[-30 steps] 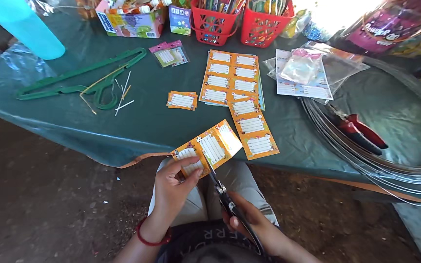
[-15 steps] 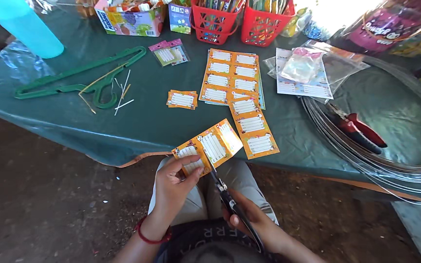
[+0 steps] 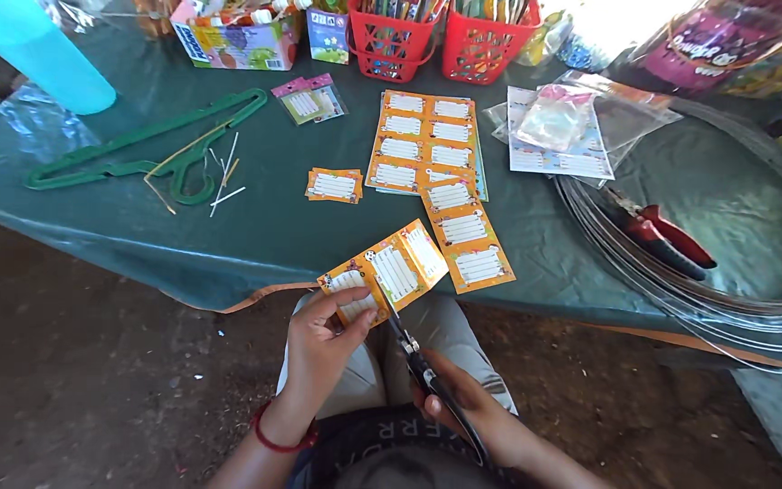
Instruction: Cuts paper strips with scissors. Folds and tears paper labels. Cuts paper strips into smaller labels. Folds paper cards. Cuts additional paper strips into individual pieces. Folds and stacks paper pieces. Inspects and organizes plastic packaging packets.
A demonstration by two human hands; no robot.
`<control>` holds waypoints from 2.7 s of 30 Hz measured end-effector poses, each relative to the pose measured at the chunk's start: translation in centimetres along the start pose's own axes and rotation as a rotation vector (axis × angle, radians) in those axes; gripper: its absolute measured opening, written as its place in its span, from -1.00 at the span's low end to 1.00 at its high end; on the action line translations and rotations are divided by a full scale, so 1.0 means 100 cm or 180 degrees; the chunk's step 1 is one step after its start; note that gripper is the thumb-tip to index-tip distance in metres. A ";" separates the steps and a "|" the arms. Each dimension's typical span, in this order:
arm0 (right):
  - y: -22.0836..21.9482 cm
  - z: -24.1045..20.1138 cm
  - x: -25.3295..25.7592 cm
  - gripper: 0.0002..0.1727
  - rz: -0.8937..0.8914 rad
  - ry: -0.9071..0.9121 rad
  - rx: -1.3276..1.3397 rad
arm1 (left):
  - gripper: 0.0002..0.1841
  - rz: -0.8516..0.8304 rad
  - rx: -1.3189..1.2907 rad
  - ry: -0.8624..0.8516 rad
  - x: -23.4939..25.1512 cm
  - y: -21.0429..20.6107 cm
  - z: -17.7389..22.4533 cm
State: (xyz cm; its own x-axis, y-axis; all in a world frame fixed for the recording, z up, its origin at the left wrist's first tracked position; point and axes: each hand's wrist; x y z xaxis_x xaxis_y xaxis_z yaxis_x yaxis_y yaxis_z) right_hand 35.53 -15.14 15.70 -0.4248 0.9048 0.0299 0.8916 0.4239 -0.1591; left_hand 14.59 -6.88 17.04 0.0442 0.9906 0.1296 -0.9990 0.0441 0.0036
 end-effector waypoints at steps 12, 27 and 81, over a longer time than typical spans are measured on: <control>0.001 0.000 0.001 -0.11 0.0069 0.0001 0.0042 | -0.73 0.0035 0.0070 0.0006 0.001 0.001 -0.002; -0.001 0.004 0.000 -0.21 0.0186 -0.0045 0.0000 | -0.73 0.0019 -0.0054 0.0057 0.000 0.002 -0.007; 0.007 -0.011 0.047 -0.26 0.0203 0.0075 -0.0040 | -0.67 0.0202 0.0022 -0.0095 0.026 0.008 0.005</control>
State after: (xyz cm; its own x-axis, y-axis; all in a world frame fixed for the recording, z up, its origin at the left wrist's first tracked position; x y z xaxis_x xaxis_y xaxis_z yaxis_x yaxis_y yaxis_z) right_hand 34.33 -10.53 16.79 -0.3632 0.9307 0.0434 0.9188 0.3656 -0.1491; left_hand 13.87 -4.36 17.86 -0.0194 0.9871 0.1592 -0.9998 -0.0198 0.0012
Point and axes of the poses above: each hand's wrist, its own x-axis towards the middle knuckle, its own y-axis out of the back of the hand, z = x × y, and after that the axes turned 11 degrees about y, right-handed
